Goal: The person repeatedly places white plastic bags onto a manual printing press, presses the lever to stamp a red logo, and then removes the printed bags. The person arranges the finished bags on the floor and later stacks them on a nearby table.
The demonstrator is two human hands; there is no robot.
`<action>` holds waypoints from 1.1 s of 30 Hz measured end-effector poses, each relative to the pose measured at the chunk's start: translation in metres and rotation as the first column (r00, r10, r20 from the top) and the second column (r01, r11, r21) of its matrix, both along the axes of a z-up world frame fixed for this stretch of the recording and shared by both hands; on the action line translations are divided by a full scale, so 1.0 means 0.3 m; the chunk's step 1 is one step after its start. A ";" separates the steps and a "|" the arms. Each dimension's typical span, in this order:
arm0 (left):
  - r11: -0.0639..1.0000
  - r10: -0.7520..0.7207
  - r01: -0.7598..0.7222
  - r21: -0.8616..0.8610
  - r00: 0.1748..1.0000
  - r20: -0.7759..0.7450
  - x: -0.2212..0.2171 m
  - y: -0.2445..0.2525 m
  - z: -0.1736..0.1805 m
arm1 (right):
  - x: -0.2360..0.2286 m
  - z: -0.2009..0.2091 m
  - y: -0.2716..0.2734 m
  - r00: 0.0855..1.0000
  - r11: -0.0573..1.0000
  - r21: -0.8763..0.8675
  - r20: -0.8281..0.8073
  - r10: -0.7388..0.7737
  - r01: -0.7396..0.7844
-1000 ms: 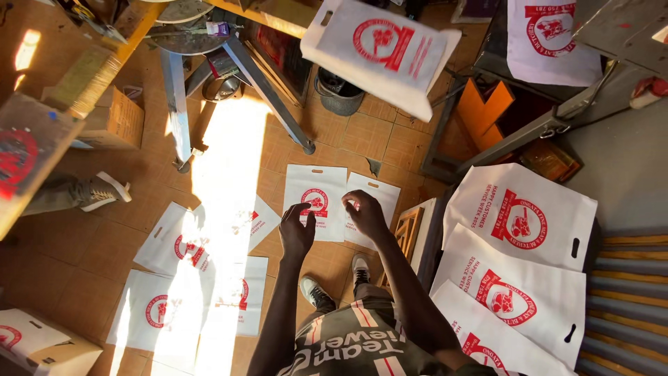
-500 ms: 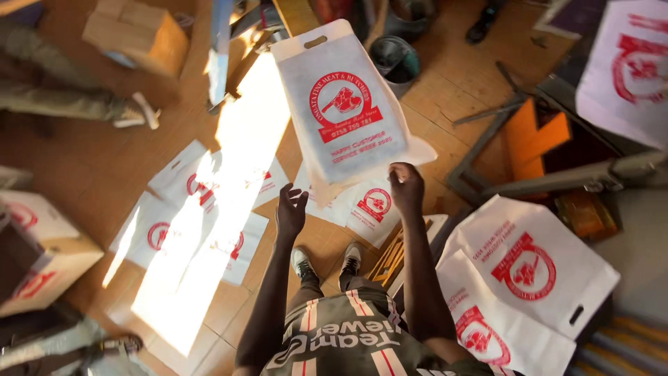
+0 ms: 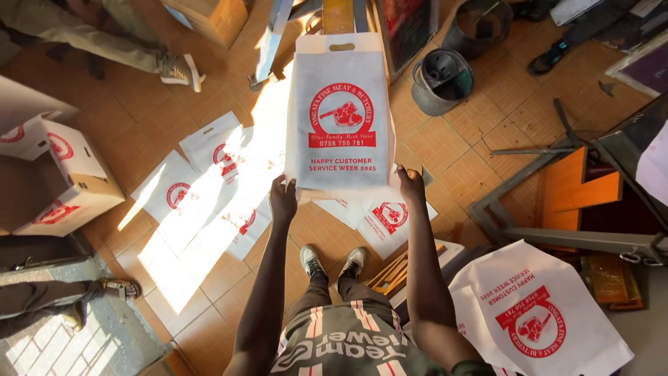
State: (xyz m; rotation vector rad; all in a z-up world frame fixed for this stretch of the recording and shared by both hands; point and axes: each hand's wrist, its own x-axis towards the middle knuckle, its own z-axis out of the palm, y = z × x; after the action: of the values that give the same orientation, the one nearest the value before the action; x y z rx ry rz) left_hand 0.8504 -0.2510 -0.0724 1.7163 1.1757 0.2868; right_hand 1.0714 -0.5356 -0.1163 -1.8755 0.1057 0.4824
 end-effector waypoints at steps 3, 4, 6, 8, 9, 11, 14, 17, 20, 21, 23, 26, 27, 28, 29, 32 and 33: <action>0.999 0.026 -0.029 0.032 0.997 0.075 0.006 0.021 0.016 | -0.046 0.230 0.040 0.996 0.985 0.142 -0.024 -0.090 0.092; 0.999 0.027 -0.030 0.036 0.996 0.083 -0.018 0.019 0.061 | -0.054 0.237 0.034 0.996 0.985 0.147 -0.016 -0.089 0.090; 0.998 0.051 -0.041 -0.040 0.960 0.277 -0.054 0.010 0.151 | -0.062 0.254 0.011 0.978 0.950 0.232 -0.046 -0.203 0.208; 0.997 0.022 0.001 -0.077 0.953 0.302 -0.083 0.026 0.162 | -0.093 0.242 0.016 0.980 0.943 0.271 -0.003 -0.201 0.194; 0.993 -0.005 0.043 -0.109 0.945 0.328 -0.098 0.038 0.167 | -0.107 0.235 0.025 0.979 0.934 0.312 0.039 -0.198 0.177; 0.993 -0.030 0.064 -0.096 0.947 0.321 -0.116 0.044 0.147 | -0.142 0.282 0.034 0.976 0.932 0.317 0.065 -0.208 0.178; 0.991 -0.021 0.063 -0.115 0.943 0.333 -0.151 0.054 0.197 | -0.160 0.283 0.012 0.964 0.938 0.312 0.163 -0.211 0.152; 0.985 -0.049 0.092 -0.149 0.961 0.273 -0.244 0.071 0.223 | -0.237 0.323 -0.073 0.990 0.961 0.270 0.106 -0.097 0.065; 0.971 -0.106 0.133 -0.201 0.984 0.140 -0.317 0.092 0.227 | -0.256 0.254 -0.152 0.995 0.965 0.260 -0.086 0.042 -0.018; 0.963 -0.096 0.115 -0.244 0.992 0.087 -0.328 0.101 0.228 | -0.241 0.203 -0.170 0.986 0.961 0.274 -0.144 0.082 -0.040; 0.964 -0.120 0.129 -0.233 0.991 0.053 -0.345 0.188 -0.005 | -0.233 0.250 -0.114 0.983 0.969 0.245 -0.170 0.074 -0.031; 0.957 -0.177 0.172 -0.232 0.984 0.000 -0.252 0.228 0.029 | -0.200 0.237 -0.032 0.984 0.981 0.191 -0.167 0.063 -0.031; 0.949 -0.213 0.203 -0.240 0.977 -0.013 -0.186 0.229 0.103 | -0.177 0.221 -0.004 0.989 0.985 0.166 -0.134 0.060 -0.037; 0.949 -0.215 0.206 -0.239 0.977 -0.010 -0.159 0.223 0.111 | -0.168 0.187 0.016 0.990 0.985 0.166 -0.131 0.058 -0.035; 0.944 -0.174 0.175 -0.280 0.984 0.029 -0.132 0.221 0.120 | -0.158 0.154 0.041 0.989 0.976 0.216 -0.140 0.039 -0.008; 0.948 -0.168 0.168 -0.269 0.985 0.024 -0.104 0.201 0.065 | -0.186 0.168 0.079 0.988 0.956 0.288 -0.158 0.000 0.046; 0.957 -0.203 0.194 -0.214 0.979 -0.020 -0.095 0.194 0.034 | -0.198 0.194 0.087 0.986 0.947 0.312 -0.165 -0.022 0.073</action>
State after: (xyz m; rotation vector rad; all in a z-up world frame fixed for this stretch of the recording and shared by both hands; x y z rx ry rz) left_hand 0.8219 -0.1927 -0.0623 1.6420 1.0147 0.0023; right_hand 1.0119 -0.5096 -0.0580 -1.5144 0.1698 0.5807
